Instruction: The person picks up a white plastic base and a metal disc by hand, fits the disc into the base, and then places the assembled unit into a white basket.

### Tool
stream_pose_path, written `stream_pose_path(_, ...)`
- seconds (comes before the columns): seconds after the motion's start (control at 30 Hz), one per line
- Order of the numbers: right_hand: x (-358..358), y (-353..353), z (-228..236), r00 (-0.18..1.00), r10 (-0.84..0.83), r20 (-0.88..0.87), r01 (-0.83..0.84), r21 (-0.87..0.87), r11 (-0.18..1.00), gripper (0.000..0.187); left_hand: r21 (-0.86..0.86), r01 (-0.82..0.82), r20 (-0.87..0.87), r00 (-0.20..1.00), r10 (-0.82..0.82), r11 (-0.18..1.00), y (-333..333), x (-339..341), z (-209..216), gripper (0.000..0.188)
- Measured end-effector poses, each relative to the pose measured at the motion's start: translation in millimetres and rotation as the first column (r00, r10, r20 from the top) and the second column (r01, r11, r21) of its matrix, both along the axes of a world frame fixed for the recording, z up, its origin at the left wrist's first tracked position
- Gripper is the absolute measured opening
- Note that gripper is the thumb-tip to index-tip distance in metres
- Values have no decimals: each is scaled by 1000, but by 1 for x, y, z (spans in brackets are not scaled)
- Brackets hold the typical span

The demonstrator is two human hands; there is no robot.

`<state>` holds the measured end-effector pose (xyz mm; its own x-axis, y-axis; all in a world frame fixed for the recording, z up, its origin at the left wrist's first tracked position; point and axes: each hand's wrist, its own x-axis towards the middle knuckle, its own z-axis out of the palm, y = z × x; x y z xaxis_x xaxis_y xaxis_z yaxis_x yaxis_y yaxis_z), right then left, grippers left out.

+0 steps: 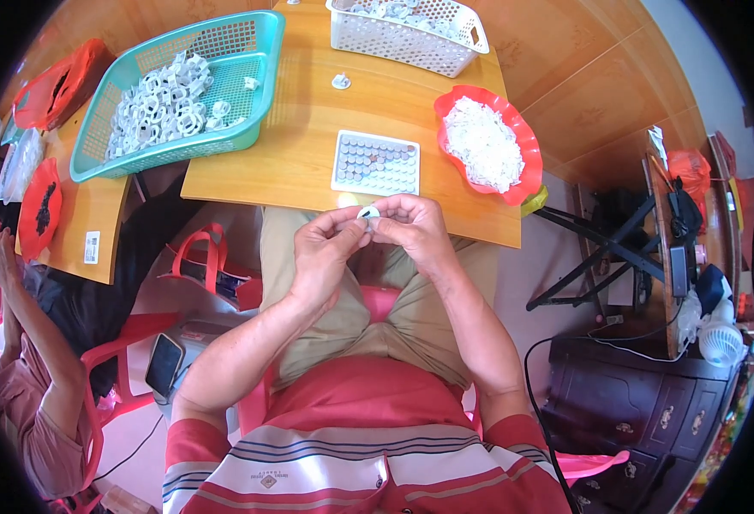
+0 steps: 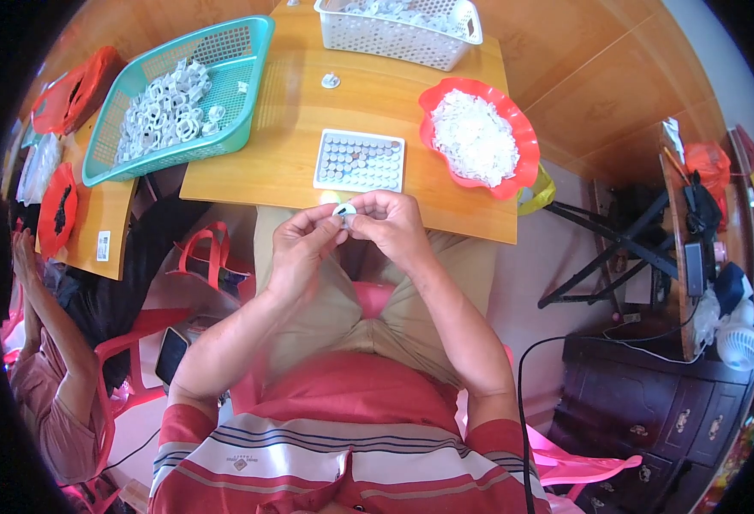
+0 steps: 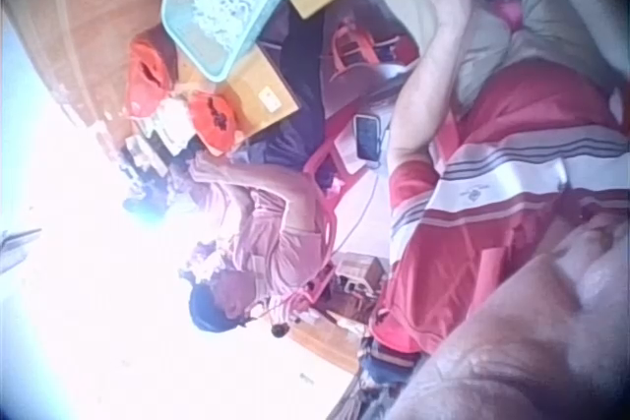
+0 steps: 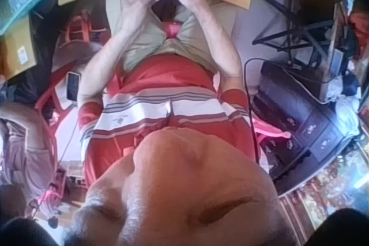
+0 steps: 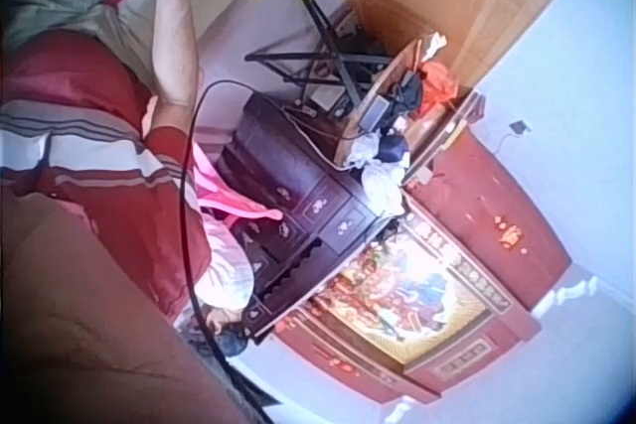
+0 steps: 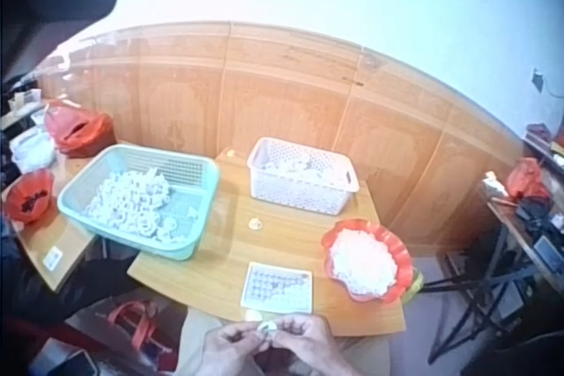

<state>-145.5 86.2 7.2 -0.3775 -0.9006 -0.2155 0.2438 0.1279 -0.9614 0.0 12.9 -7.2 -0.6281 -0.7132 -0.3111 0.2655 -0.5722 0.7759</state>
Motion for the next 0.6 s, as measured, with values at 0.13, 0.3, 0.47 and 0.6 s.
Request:
stream_pose_path(0.13,0,-1,2,1000,-6,10,6,-13,1000,16,-10,-4,0,1000,4,1000,0,-1,1,24)
stream_pose_path(0.3,1,-2,1,1000,3,-6,-3,-32,999,16,-8,2,-15,1000,-2,1000,0,0,-2,23)
stream_pose_path(0.47,2,0,0,1000,-5,5,5,-46,999,14,-18,-4,-8,1000,4,1000,-1,0,0,21)
stream_pose_path(0.6,2,2,-5,999,12,-33,-13,-54,998,13,-8,-5,4,1000,5,1000,-1,-1,-1,21)
